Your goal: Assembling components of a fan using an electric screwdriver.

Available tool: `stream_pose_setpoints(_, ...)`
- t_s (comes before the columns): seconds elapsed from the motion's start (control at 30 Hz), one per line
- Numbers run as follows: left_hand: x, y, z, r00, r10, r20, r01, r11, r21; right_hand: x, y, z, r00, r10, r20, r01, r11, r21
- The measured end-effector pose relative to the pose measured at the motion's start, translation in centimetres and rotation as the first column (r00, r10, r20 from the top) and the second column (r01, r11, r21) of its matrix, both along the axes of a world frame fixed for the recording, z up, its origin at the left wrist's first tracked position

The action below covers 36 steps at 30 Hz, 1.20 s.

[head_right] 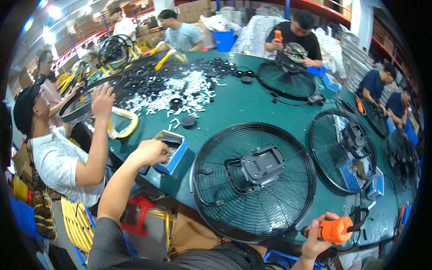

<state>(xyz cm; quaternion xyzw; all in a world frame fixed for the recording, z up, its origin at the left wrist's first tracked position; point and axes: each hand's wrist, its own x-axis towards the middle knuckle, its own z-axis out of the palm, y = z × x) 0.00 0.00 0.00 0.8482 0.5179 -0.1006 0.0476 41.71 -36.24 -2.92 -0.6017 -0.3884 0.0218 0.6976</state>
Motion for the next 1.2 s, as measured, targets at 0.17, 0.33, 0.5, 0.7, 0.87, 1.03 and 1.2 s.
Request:
stream_pose_setpoints(0.17,-1.3,0.8,-0.1,0.991,0.009,0.133,-0.005,1.0,-0.031,-1.2,0.5,-0.4,1.0,0.02,0.0,-0.02,0.999,0.026)
stream_pose_setpoints(0.33,-2.1,0.1,-0.5,0.953,0.036,0.302,-0.05,0.998,0.038,-0.2,0.1,-0.5,0.997,-0.026,0.066,0.026,1.0,0.009)
stream_pose_setpoints(0.5,-3.0,0.0,-0.9,0.917,-0.006,0.399,-0.05,0.99,0.129,0.9,0.4,-0.7,0.998,-0.031,0.061,0.03,0.999,0.02)
stream_pose_setpoints(0.7,-3.7,0.1,-1.5,0.855,-0.062,0.515,-0.058,0.975,0.214,1.7,0.4,-1.0,0.997,-0.077,0.017,0.076,0.996,0.04)
stream_pose_setpoints(0.87,-3.6,-0.8,-1.4,0.782,-0.041,0.622,-0.118,0.97,0.212,1.1,-0.4,1.0,0.999,0.039,0.019,-0.041,0.995,0.089)
stream_pose_setpoints(1.03,-2.6,-4.8,-1.1,0.248,0.121,0.961,-0.018,0.993,-0.12,-0.1,-0.7,3.5,0.991,0.043,-0.123,-0.031,0.995,0.098)
stream_pose_setpoints(1.2,2.2,-16.2,-3.9,0.06,0.476,0.878,0.478,0.758,-0.444,-3.5,-1.3,5.8,0.857,0.467,-0.218,-0.328,0.82,0.469)
